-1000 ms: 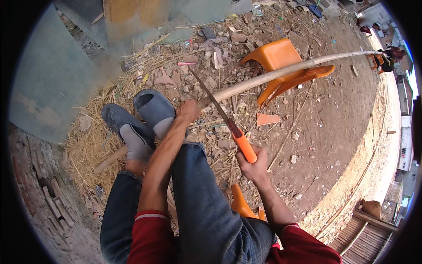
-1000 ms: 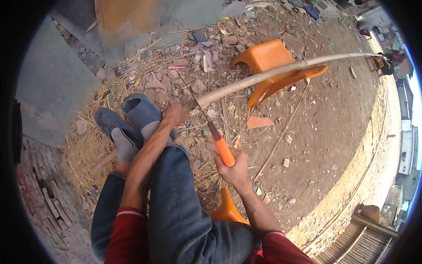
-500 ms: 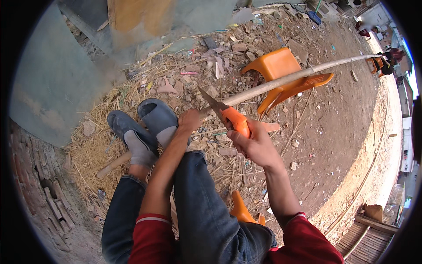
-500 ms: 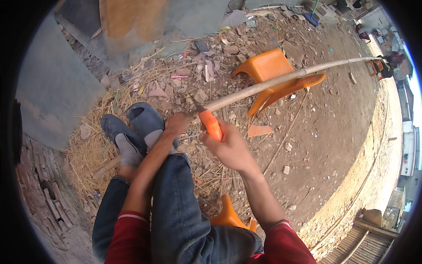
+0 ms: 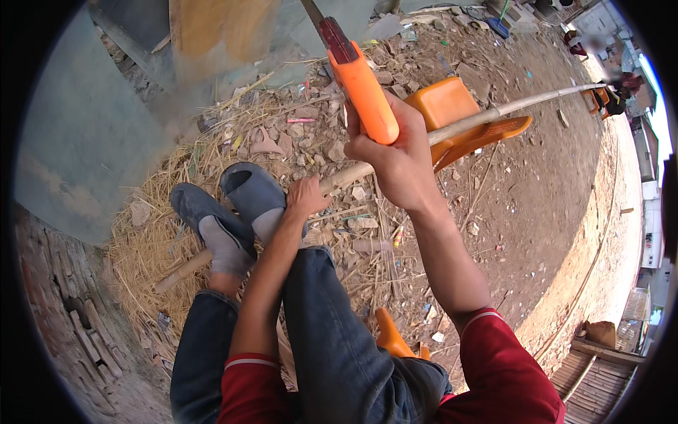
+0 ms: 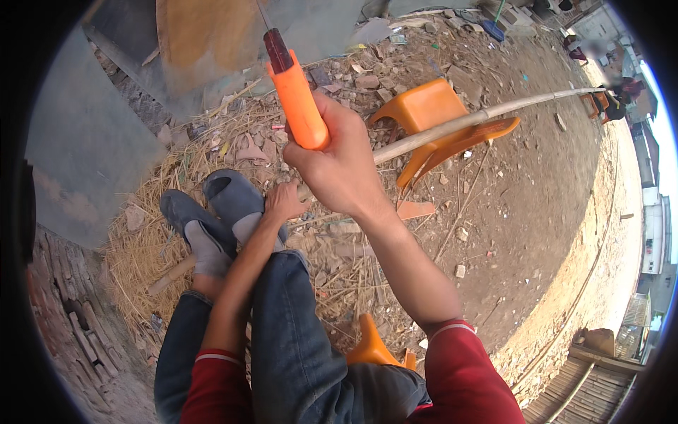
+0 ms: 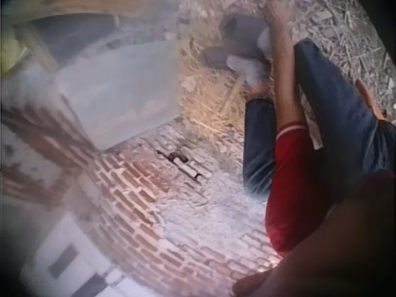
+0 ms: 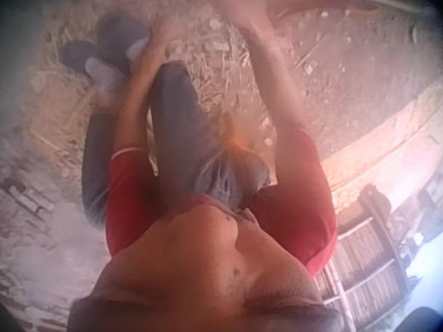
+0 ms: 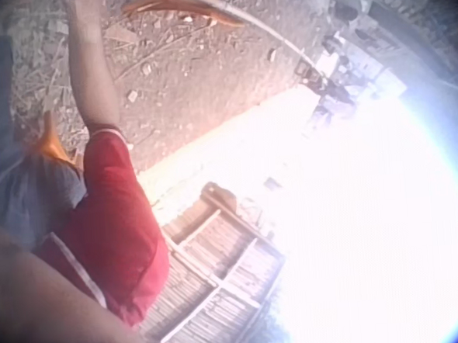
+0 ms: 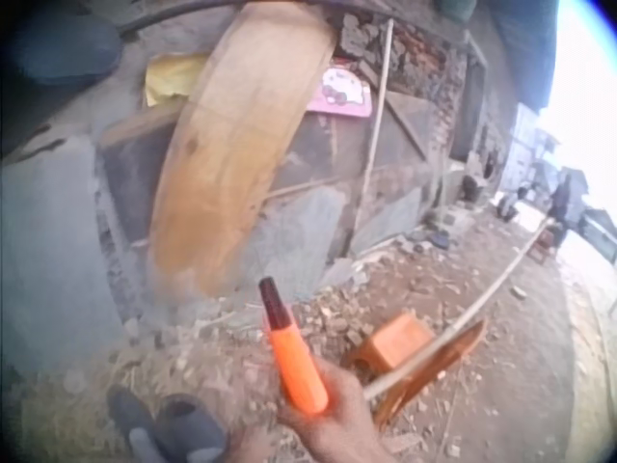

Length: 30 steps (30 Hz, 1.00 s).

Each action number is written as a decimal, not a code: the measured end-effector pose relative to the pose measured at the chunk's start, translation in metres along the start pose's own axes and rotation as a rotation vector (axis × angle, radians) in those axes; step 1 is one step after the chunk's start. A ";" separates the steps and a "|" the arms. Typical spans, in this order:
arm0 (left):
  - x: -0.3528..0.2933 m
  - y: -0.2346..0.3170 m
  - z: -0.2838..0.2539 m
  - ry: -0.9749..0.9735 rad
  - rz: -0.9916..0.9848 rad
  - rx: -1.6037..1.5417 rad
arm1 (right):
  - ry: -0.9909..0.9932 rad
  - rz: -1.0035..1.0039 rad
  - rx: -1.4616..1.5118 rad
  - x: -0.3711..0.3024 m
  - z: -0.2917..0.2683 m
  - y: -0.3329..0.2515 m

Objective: The person sits on the ground and uses a hand saw to cut a long wooden stick that is resting on an orange plastic stool. The person holds the stick with one hand and saws with the other, eventually cutting the stick into two pieces.

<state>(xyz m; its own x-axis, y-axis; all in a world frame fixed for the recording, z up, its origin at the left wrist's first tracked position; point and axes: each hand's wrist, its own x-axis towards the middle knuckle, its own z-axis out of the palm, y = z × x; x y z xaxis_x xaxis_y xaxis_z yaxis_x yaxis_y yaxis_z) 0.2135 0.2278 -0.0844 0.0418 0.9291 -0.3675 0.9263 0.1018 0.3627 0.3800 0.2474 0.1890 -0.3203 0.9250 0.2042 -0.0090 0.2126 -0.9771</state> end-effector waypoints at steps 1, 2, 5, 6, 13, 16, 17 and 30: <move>-0.001 -0.005 0.002 0.039 0.013 -0.010 | 0.053 -0.010 -0.032 -0.028 -0.005 0.012; -0.001 -0.008 0.005 0.027 0.025 0.000 | 0.180 0.071 -0.050 -0.060 -0.003 0.012; 0.003 -0.012 0.008 0.004 0.036 0.016 | 0.268 0.164 -0.184 -0.139 -0.009 0.053; 0.005 -0.011 0.010 -0.006 0.027 0.008 | 0.252 0.395 -0.230 -0.166 -0.018 0.064; 0.009 -0.010 0.004 -0.061 0.007 0.002 | 0.267 0.480 -0.414 -0.256 -0.012 0.110; 0.011 -0.013 0.003 -0.115 -0.028 -0.010 | 0.202 0.522 -0.405 -0.263 -0.022 0.109; 0.012 -0.015 0.004 -0.115 -0.025 -0.005 | 0.184 0.512 -0.391 -0.269 -0.023 0.109; 0.019 0.003 -0.011 -0.206 -0.122 -0.035 | 0.172 0.486 -0.448 -0.332 -0.034 0.085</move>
<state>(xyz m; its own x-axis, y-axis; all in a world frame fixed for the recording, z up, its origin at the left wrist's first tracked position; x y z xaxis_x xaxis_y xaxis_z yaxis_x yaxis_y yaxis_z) 0.2131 0.2502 -0.0808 0.0091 0.8175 -0.5758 0.9157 0.2245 0.3332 0.5175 -0.0314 0.0407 -0.0334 0.9773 -0.2091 0.5027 -0.1644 -0.8487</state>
